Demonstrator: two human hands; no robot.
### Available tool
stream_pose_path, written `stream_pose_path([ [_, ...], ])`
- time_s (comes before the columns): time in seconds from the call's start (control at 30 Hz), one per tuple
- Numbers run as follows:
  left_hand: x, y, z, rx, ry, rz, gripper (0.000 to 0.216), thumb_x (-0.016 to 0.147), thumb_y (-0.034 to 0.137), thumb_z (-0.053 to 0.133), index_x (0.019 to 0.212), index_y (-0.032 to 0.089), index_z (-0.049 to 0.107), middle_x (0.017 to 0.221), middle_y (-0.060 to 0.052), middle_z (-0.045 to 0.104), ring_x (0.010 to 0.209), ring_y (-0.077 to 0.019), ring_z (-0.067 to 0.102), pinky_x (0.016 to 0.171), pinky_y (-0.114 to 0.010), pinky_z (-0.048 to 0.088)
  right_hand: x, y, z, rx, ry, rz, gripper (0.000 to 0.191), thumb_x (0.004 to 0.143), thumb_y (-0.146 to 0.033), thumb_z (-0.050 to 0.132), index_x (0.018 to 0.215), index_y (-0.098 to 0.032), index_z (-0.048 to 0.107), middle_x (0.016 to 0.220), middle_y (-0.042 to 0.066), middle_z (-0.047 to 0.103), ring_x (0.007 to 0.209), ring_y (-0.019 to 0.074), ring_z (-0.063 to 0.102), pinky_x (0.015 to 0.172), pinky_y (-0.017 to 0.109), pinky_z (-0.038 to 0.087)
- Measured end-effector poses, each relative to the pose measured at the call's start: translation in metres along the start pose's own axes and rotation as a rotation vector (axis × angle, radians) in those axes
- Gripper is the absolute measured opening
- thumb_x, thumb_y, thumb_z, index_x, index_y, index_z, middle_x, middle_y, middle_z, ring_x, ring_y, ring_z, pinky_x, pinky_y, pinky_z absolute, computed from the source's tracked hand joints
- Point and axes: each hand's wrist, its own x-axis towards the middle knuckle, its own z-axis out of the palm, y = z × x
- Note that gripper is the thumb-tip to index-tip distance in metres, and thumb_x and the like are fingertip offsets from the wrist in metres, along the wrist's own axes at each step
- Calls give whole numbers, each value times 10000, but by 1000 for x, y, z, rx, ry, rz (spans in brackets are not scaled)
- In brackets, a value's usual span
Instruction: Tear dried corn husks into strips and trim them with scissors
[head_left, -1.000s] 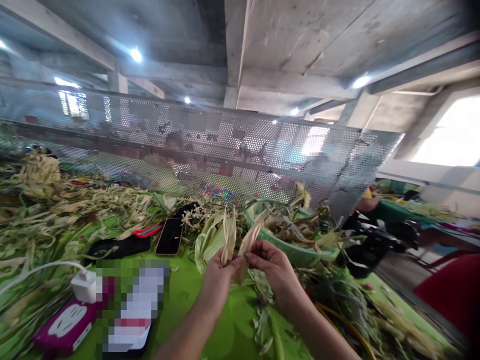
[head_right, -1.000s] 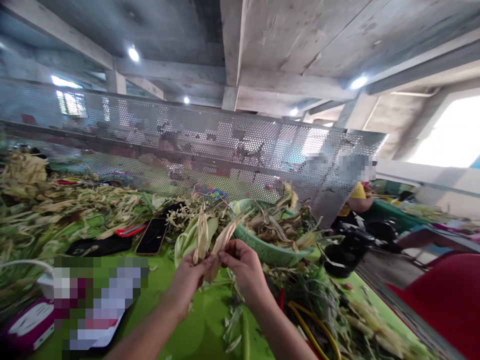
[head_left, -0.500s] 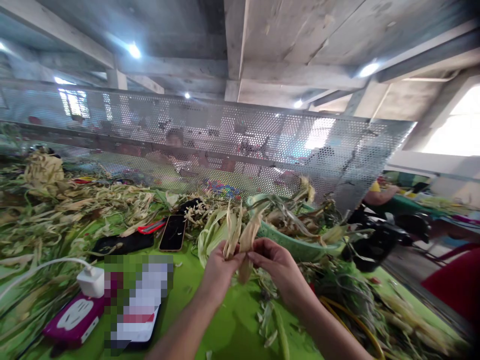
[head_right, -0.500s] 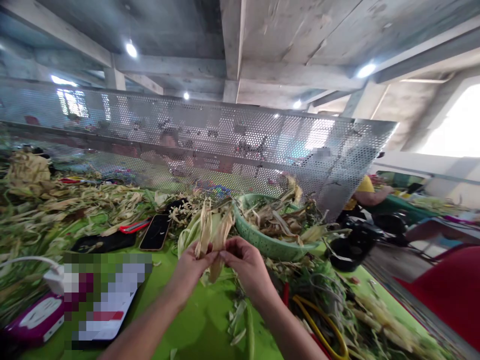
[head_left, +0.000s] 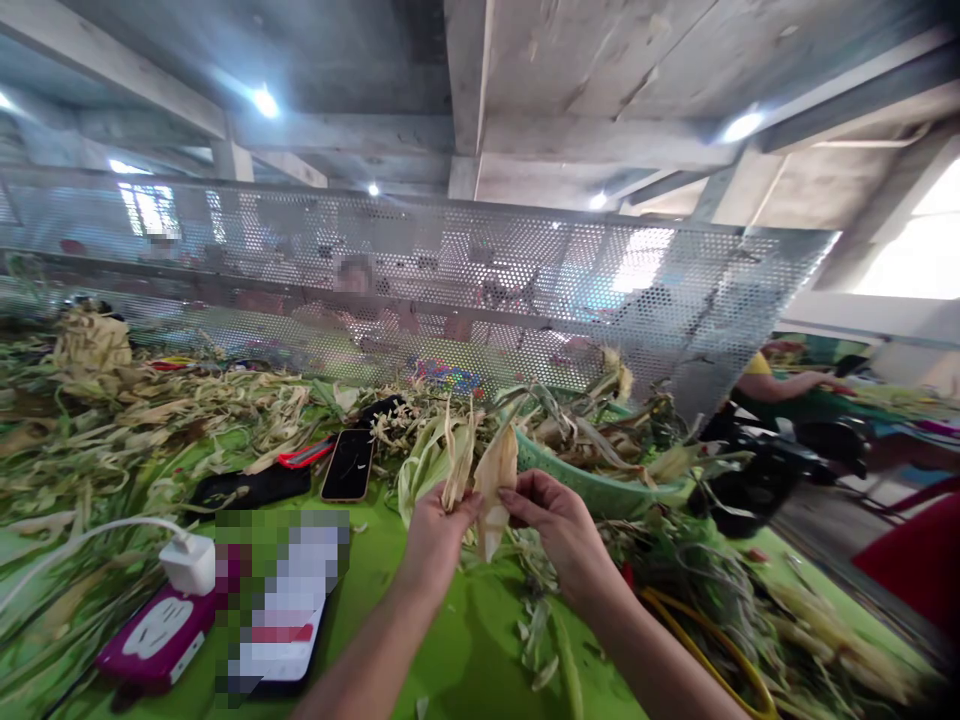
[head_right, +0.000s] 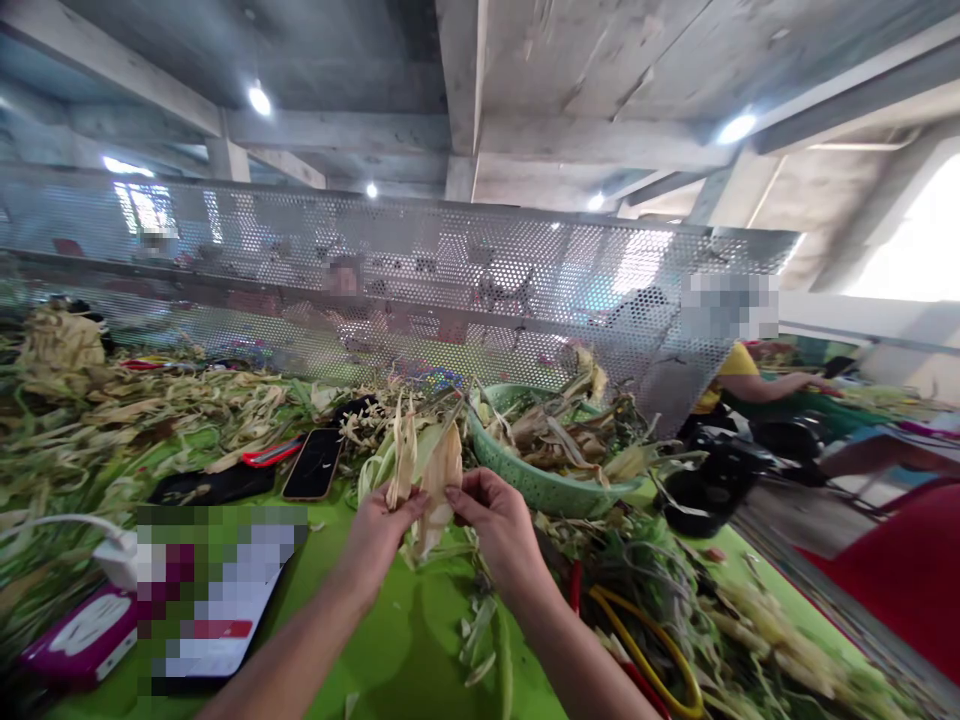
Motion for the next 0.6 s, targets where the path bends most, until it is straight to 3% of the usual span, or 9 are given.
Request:
stream_pose_path([
  [0.23, 0, 1, 0, 70, -6, 7, 185, 668, 307, 692, 777, 160, 661, 704, -37, 678, 679, -188, 624, 659, -255, 472, -3, 4, 4, -27, -119, 22, 322, 610, -430, 778, 778, -178, 670, 750, 28, 668, 703, 183, 587, 670, 291, 459],
  [0.6, 0, -6, -1, 261, -56, 87, 120, 743, 255, 606, 830, 184, 648, 757, -41, 667, 697, -184, 599, 677, -254, 442, 2, 17, -3, -259, -66, -103, 187, 668, -371, 691, 681, -195, 629, 622, -2, 615, 625, 178, 550, 585, 271, 443],
])
